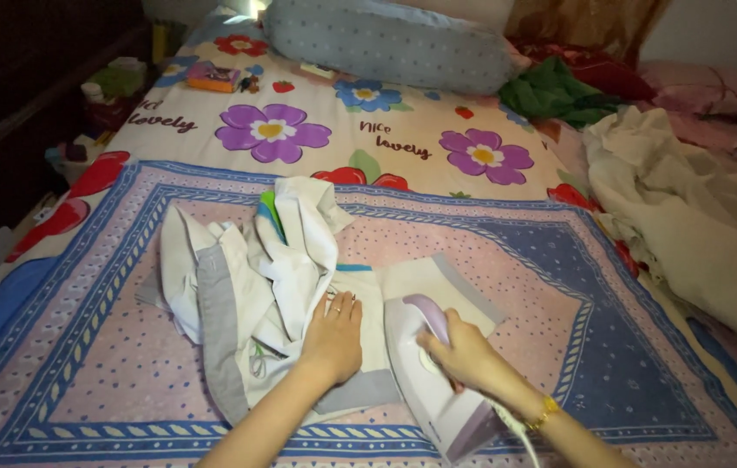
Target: Ironing a white shirt on a bed.
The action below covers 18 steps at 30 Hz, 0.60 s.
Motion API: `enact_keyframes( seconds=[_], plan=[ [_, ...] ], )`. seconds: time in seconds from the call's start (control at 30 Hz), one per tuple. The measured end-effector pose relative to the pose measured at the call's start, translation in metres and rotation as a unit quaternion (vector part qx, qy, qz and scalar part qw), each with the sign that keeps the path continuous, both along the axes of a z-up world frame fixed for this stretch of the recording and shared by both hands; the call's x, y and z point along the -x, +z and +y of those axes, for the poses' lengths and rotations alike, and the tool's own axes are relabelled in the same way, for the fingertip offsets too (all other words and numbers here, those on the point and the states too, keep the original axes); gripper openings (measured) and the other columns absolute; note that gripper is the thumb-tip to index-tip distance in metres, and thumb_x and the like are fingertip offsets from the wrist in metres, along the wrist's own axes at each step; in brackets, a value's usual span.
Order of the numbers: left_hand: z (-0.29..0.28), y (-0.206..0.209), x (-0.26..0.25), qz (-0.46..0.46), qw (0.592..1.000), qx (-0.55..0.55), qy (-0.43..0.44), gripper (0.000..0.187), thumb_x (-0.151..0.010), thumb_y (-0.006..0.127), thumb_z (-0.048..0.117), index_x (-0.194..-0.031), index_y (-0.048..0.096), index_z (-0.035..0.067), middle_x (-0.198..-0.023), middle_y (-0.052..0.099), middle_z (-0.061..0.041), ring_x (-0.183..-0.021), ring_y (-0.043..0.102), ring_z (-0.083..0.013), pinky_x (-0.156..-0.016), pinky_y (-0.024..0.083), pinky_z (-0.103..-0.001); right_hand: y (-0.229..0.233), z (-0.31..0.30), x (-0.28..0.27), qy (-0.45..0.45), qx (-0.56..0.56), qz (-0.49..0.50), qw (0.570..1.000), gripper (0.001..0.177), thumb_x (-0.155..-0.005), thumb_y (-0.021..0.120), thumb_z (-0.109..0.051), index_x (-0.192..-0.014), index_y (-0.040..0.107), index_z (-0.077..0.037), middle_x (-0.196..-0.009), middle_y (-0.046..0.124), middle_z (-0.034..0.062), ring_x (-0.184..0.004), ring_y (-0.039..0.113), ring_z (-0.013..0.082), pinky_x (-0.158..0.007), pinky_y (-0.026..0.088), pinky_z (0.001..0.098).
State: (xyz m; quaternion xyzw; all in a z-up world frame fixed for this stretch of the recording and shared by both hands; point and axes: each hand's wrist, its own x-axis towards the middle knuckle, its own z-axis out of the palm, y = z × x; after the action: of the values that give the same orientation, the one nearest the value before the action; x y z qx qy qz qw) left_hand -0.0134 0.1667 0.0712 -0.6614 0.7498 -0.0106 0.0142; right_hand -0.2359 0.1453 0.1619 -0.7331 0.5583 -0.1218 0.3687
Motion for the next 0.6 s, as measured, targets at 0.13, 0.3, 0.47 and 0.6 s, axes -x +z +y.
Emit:
enact_keyframes(
  seconds=[0.13,0.3,0.47,0.6],
  plan=[
    [-0.002,-0.011,0.000,-0.011,1.000,0.012,0.000,0.069,-0.091,0.044,0.021,-0.153,0.030,-0.004,-0.162,0.028,-0.023,-0.153,0.022,-0.0323,-0.122,0.005,-0.052,-0.007,-0.047,-0.015,0.045,0.055,0.033,0.997,0.046,-0.091,0.066,-0.037,-0.113,0.053,0.001,-0.052,0.064,0.0102,-0.035,0.061,0.0201,-0.034,0.049,0.0359],
    [-0.009,-0.017,0.002,-0.006,1.000,-0.003,0.005,0.069,-0.091,0.044,0.020,-0.153,0.028,-0.005,-0.162,0.027,-0.023,-0.152,0.021,-0.0329,-0.120,0.005,-0.053,-0.010,-0.108,-0.035,0.063,0.098,0.060,0.991,0.052,-0.091,0.070,-0.041,-0.116,0.054,0.001,-0.056,0.065,0.0131,-0.038,0.062,0.0216,-0.037,0.049,0.0381],
    [-0.007,-0.016,0.001,-0.002,1.000,-0.001,0.004,0.068,-0.091,0.044,0.019,-0.153,0.029,-0.006,-0.161,0.029,-0.025,-0.152,0.023,-0.0334,-0.121,0.006,-0.052,-0.016,-0.138,-0.047,0.045,0.152,0.113,0.981,0.046,-0.091,0.069,-0.036,-0.117,0.058,-0.001,-0.071,0.071,0.0209,-0.054,0.070,0.0320,-0.055,0.056,0.0437],
    [-0.015,-0.012,-0.001,0.026,0.999,-0.030,0.006,0.067,-0.091,0.044,0.019,-0.152,0.030,-0.004,-0.160,0.030,-0.023,-0.151,0.024,-0.0329,-0.121,0.007,-0.052,-0.051,-0.160,-0.038,0.016,0.268,0.138,0.953,0.042,-0.088,0.069,-0.025,-0.120,0.060,0.001,-0.095,0.071,0.0290,-0.091,0.071,0.0444,-0.083,0.057,0.0510]
  ],
)
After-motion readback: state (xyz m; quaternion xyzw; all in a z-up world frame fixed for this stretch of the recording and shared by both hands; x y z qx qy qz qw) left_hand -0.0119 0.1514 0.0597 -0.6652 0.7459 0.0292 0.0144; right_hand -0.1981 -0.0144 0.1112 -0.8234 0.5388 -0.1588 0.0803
